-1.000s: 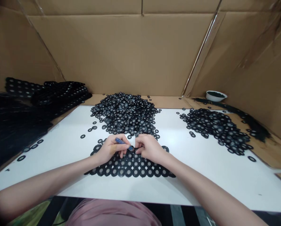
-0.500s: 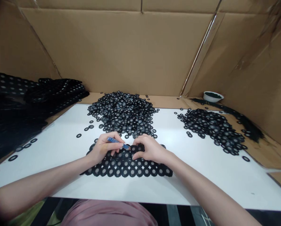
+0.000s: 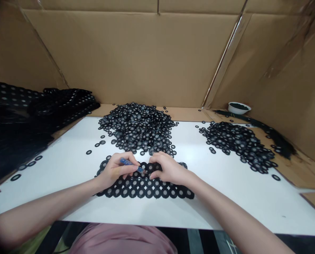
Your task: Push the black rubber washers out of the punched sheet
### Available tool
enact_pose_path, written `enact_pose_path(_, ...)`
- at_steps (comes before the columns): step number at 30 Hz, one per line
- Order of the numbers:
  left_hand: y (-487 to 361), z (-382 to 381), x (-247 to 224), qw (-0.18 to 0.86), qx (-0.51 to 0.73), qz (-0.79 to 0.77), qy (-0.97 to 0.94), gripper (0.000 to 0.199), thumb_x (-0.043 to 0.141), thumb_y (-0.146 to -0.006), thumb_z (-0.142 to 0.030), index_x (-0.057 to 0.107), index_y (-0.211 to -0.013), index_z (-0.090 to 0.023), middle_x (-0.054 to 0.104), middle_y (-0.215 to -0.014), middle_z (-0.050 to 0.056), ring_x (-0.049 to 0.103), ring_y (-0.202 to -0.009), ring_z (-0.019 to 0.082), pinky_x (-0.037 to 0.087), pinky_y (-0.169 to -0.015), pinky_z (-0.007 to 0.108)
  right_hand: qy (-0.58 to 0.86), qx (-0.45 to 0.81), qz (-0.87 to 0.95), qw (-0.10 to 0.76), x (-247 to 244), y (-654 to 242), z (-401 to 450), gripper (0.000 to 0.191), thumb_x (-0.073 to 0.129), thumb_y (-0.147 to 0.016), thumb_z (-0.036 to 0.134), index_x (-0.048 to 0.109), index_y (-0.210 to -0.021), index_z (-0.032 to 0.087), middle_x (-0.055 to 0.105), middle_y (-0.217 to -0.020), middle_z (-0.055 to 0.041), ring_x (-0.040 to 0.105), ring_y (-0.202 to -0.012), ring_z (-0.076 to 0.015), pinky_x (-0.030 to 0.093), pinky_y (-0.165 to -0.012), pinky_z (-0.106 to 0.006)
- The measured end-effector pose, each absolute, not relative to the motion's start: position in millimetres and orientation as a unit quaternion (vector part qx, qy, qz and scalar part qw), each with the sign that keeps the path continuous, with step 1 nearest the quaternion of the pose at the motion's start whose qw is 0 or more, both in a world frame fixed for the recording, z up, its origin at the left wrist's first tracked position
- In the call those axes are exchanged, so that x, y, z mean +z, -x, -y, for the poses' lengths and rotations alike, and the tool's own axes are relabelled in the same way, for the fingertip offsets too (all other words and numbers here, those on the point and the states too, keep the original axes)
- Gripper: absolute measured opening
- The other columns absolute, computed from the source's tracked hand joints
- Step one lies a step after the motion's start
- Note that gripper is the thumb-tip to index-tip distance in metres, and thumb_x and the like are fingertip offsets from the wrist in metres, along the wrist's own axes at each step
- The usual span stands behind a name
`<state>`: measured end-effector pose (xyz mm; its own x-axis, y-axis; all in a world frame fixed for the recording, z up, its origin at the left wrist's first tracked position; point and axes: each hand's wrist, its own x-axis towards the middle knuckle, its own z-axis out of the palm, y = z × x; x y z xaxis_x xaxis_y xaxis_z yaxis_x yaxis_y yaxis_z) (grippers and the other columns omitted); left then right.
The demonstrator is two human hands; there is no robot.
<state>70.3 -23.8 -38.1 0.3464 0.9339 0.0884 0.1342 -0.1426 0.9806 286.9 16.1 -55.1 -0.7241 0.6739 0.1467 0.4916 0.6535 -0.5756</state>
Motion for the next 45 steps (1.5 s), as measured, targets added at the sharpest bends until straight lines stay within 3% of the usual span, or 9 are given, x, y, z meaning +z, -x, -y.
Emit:
enact_pose_path(23,-78.8,11.9,-31.5,0.611,0.365,-0.415,-0.567,0.014,0.068,-0.065,-0.021,0.062,-0.067,-0.008,0.056,-0.044,-0.001,0.044,-0.031,0.007,0.034,-0.032,0.016,0.322,0.238,0.901,0.168,-45.6,-280.5,-10.2,0.023,0.074,-0.067,0.005,0.054,-0.074,0.016,0.055,-0.078,-0.0001,0.050,-0.078,-0.0174,0.036,-0.070,-0.027)
enact_pose_path(34,-84.8,15.2,-36.4,0.610,0.342,-0.417,-0.581,0.016,0.068,-0.064,-0.024,0.061,-0.068,-0.009,0.052,-0.045,-0.002,0.044,-0.034,0.007,0.035,-0.032,0.016,0.325,0.229,0.901,0.175,-46.5,-278.2,-11.0,0.024,0.073,-0.067,0.005,0.053,-0.071,0.016,0.055,-0.075,0.0000,0.050,-0.076,-0.0174,0.036,-0.069,-0.027)
enact_pose_path(41,-84.7,19.4,-39.6,0.591,0.358,-0.421,-0.587,0.016,0.069,-0.066,-0.024,0.063,-0.070,-0.010,0.052,-0.048,-0.003,0.044,-0.036,0.006,0.034,-0.033,0.015,0.328,0.238,0.899,0.165,-46.9,-285.4,-11.6,0.021,0.074,-0.073,0.021,0.057,-0.083,0.017,0.054,-0.085,-0.0027,0.050,-0.082,-0.0192,0.039,-0.074,-0.030)
enact_pose_path(45,-84.0,20.0,-39.0,0.583,0.370,-0.424,-0.586,0.015,0.068,-0.066,-0.023,0.063,-0.071,-0.010,0.053,-0.048,-0.002,0.047,-0.040,0.007,0.036,-0.035,0.015,0.313,0.258,0.903,0.141,-45.3,-291.4,-11.1,0.051,0.080,-0.062,0.047,0.057,-0.095,0.017,0.055,-0.091,-0.0045,0.051,-0.086,-0.0217,0.040,-0.076,-0.032)
